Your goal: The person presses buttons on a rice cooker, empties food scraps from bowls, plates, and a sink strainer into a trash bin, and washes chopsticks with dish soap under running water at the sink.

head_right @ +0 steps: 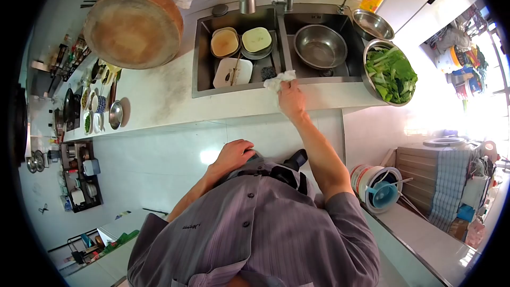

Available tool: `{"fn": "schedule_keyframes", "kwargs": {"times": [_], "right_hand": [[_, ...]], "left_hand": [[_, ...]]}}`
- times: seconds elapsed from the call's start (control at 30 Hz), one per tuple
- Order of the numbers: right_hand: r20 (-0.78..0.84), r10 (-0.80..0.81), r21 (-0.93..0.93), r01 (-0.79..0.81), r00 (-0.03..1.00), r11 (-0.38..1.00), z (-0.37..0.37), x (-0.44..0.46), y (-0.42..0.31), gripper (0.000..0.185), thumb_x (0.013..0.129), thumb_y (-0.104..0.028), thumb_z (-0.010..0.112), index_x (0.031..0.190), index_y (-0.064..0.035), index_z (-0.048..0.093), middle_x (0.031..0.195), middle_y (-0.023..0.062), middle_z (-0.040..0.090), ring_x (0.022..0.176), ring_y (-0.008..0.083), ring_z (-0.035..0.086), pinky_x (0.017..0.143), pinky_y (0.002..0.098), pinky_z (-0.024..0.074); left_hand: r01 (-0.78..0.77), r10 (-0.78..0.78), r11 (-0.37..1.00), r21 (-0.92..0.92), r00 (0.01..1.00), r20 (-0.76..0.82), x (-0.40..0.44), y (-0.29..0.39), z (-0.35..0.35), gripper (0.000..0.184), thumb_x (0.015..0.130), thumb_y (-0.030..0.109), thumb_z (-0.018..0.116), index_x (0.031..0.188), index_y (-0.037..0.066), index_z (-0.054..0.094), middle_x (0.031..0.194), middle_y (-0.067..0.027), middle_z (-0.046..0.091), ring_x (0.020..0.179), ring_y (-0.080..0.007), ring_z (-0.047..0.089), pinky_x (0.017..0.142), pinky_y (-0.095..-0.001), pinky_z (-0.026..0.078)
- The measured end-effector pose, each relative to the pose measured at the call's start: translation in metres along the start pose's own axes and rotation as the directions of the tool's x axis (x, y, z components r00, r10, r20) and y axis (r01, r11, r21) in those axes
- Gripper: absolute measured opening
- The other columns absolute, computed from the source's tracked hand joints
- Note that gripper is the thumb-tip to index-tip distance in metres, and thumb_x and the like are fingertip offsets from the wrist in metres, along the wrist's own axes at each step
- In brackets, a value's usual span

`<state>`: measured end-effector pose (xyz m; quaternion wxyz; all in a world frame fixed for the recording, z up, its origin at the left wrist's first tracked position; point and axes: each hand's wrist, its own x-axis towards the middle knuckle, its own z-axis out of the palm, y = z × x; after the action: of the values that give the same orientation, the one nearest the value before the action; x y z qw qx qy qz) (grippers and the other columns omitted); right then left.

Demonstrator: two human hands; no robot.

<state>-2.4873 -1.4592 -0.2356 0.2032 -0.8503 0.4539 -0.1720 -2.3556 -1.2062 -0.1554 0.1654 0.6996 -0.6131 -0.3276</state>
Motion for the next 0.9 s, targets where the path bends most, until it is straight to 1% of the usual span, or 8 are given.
{"fn": "schedule_keyframes", "kwargs": {"times": [0.17,0.3,0.37,0.5,0.6,0.7,0.8,0.9], "right_hand": [[0.044,-0.068,0.032,0.067,0.997,0.997,0.033,-0.004,-0.048,0.027,0.092,-0.017,0.061,0.118,-0.0107,0.061,0.117,0.0195,0.057,0.093,0.0429,0.066,0.081,0.0525,0.0555],[0.092,-0.046,0.054,0.041,0.995,0.998,0.019,-0.002,-0.036,0.027,0.093,-0.016,0.059,0.118,-0.0105,0.062,0.12,0.0193,0.058,0.095,0.0434,0.065,0.083,0.0522,0.0548],[0.045,0.081,-0.016,-0.08,0.996,0.997,0.006,-0.005,-0.01,0.027,0.093,-0.017,0.058,0.119,-0.0103,0.063,0.122,0.019,0.058,0.097,0.0444,0.065,0.085,0.0514,0.0542],[0.033,0.164,-0.111,-0.16,0.986,0.981,-0.036,-0.005,0.006,0.031,0.092,-0.02,0.061,0.121,-0.0098,0.062,0.122,0.0196,0.058,0.097,0.0446,0.065,0.085,0.0509,0.0541],[0.053,0.14,-0.177,-0.129,0.989,0.976,-0.065,0.005,-0.006,0.036,0.09,-0.023,0.065,0.124,-0.0103,0.061,0.122,0.0212,0.058,0.097,0.0453,0.065,0.083,0.052,0.0543],[-0.07,-0.029,-0.238,0.012,0.997,0.971,-0.065,0.038,-0.02,0.039,0.089,-0.026,0.068,0.122,-0.0063,0.062,0.12,0.0212,0.06,0.1,0.0437,0.065,0.085,0.0498,0.0541],[0.001,0.032,0.119,-0.032,0.999,0.992,-0.03,0.089,-0.017,0.038,0.088,-0.026,0.069,0.116,-0.001,0.064,0.113,0.0223,0.066,0.101,0.0406,0.065,0.087,0.0468,0.0536],[0.102,0.082,0.21,-0.102,0.991,0.972,0.016,0.137,-0.03,0.036,0.088,-0.026,0.067,0.114,0.0001,0.065,0.109,0.0238,0.067,0.099,0.0405,0.065,0.088,0.0448,0.0532]], "left_hand": [[0.068,-0.071,0.994,-0.081,0.997,-0.038,-0.026,-0.044,-0.024,0.028,0.091,0.026,0.066,0.107,0.004,0.071,0.106,-0.0136,0.072,0.099,-0.0322,0.068,0.086,-0.0406,0.054],[0.067,-0.076,0.991,-0.118,0.994,-0.073,-0.041,-0.073,-0.041,0.028,0.091,0.026,0.067,0.107,0.004,0.071,0.105,-0.0134,0.072,0.097,-0.0321,0.068,0.085,-0.0404,0.054],[0.078,-0.087,0.989,-0.124,0.994,-0.072,-0.043,-0.086,-0.044,0.028,0.091,0.026,0.067,0.107,0.003,0.071,0.104,-0.0132,0.072,0.096,-0.032,0.068,0.084,-0.041,0.054],[0.092,-0.1,0.981,-0.171,0.994,-0.041,-0.036,-0.094,-0.052,0.027,0.091,0.026,0.068,0.105,0.003,0.071,0.103,-0.013,0.072,0.095,-0.032,0.068,0.083,-0.0412,0.054],[0.067,-0.076,0.977,-0.203,0.996,-0.036,-0.021,-0.101,-0.05,0.028,0.091,0.026,0.068,0.107,0.003,0.07,0.102,-0.0132,0.071,0.095,-0.0317,0.069,0.083,-0.0409,0.054],[0.051,-0.071,0.975,-0.215,0.994,-0.088,0.001,-0.101,-0.058,0.027,0.09,0.023,0.069,0.109,0.003,0.069,0.102,-0.0141,0.072,0.094,-0.0315,0.069,0.082,-0.0403,0.055],[0.035,-0.063,0.985,-0.17,0.985,-0.163,0.022,-0.1,-0.074,0.028,0.089,0.019,0.07,0.112,0.002,0.068,0.101,-0.015,0.072,0.092,-0.0315,0.07,0.08,-0.0401,0.055],[0.077,-0.116,0.975,-0.21,0.977,-0.18,0.045,-0.091,-0.092,0.027,0.088,0.016,0.072,0.111,0.002,0.068,0.101,-0.0156,0.072,0.091,-0.0318,0.071,0.08,-0.0396,0.056]]}}
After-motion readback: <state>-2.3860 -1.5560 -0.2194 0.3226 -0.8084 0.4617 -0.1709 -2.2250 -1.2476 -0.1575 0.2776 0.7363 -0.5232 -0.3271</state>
